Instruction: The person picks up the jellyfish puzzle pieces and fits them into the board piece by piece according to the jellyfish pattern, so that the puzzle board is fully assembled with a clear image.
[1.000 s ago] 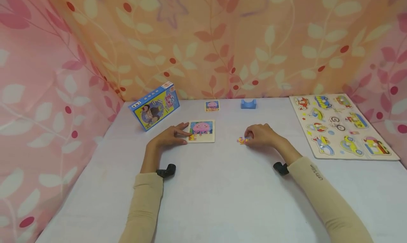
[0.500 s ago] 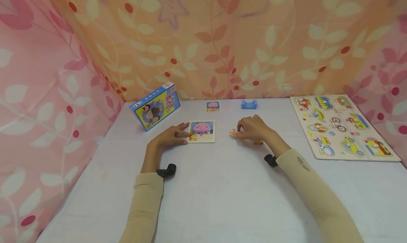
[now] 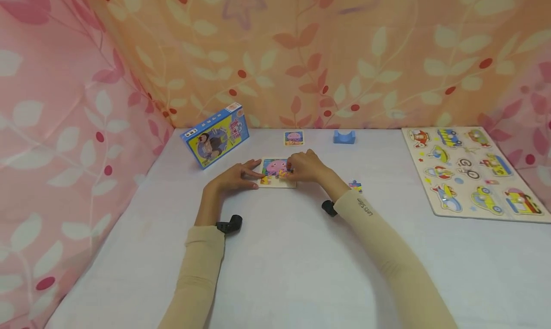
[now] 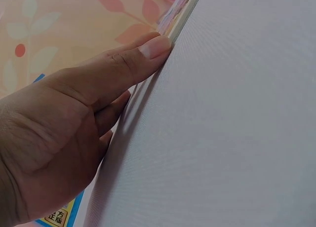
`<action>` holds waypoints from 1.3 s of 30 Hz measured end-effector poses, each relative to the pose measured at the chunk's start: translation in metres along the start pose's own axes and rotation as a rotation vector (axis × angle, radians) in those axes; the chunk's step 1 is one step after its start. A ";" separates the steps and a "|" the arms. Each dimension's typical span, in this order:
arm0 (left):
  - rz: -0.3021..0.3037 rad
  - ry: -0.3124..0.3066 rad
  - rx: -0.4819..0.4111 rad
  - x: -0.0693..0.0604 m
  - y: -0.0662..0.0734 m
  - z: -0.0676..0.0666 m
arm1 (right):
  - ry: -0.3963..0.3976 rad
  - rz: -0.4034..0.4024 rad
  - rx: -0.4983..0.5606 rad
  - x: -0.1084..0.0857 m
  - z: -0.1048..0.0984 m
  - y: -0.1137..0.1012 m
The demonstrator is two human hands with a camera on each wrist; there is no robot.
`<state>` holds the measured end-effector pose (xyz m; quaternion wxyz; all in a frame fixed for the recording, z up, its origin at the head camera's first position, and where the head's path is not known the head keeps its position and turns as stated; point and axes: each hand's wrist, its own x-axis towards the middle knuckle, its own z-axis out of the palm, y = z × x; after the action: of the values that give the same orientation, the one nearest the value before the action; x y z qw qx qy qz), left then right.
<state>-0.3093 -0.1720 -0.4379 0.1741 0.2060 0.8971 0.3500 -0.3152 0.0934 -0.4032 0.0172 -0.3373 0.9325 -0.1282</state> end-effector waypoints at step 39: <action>0.050 -0.005 0.017 0.001 0.001 0.000 | -0.197 -0.037 0.247 0.023 0.015 0.000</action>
<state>-0.3105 -0.1711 -0.4372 0.1659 0.2307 0.8941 0.3461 -0.3315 0.0756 -0.4166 0.1476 -0.3609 0.8969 -0.2086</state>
